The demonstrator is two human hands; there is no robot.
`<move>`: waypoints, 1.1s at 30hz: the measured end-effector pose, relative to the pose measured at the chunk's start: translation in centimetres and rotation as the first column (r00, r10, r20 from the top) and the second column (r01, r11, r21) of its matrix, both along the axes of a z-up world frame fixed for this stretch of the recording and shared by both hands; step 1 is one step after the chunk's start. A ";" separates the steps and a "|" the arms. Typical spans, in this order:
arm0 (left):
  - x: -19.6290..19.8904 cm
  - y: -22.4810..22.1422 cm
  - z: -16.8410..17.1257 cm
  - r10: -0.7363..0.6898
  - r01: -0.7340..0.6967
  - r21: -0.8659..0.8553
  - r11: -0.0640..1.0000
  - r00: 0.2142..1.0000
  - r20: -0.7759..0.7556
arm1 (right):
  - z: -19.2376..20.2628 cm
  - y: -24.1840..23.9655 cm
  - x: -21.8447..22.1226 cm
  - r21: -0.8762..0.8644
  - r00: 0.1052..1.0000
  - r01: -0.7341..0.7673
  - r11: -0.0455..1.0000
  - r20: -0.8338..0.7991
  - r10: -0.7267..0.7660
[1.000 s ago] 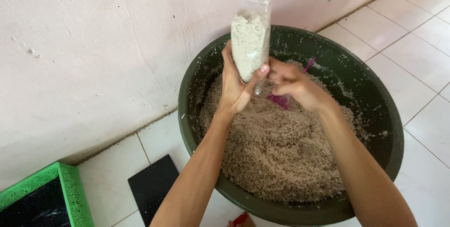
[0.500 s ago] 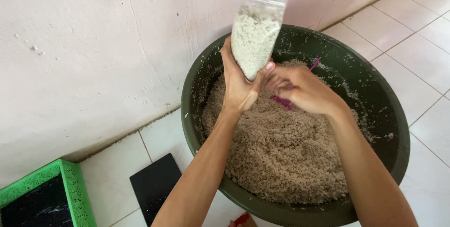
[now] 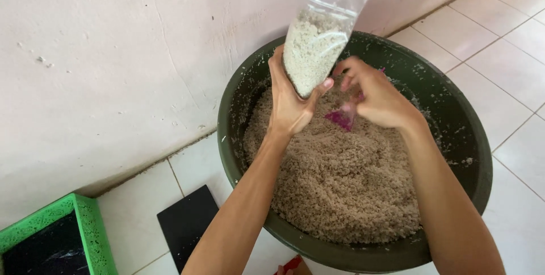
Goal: Portioning and weighing material from a large tub into small plastic bags using a scoop and a digital scale.
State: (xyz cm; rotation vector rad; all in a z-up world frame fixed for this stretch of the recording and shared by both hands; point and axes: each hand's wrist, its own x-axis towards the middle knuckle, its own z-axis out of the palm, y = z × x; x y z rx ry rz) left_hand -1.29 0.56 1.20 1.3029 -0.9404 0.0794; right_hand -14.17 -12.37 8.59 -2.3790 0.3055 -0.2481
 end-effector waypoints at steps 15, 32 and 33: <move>-0.1 -0.6 -0.2 -0.008 0.003 0.070 0.998 0.997 0.073 | -2.1 4.1 2.6 0.403 0.815 0.036 0.914 0.517 -0.260; -0.9 0.3 0.4 -0.064 0.041 0.426 0.904 0.997 0.039 | -4.6 -4.9 1.3 0.656 0.661 0.016 0.755 0.559 -0.500; -1.1 0.6 0.7 -0.044 0.027 0.425 0.905 0.999 0.031 | -3.3 -3.7 0.8 0.669 0.672 0.002 0.743 0.549 -0.497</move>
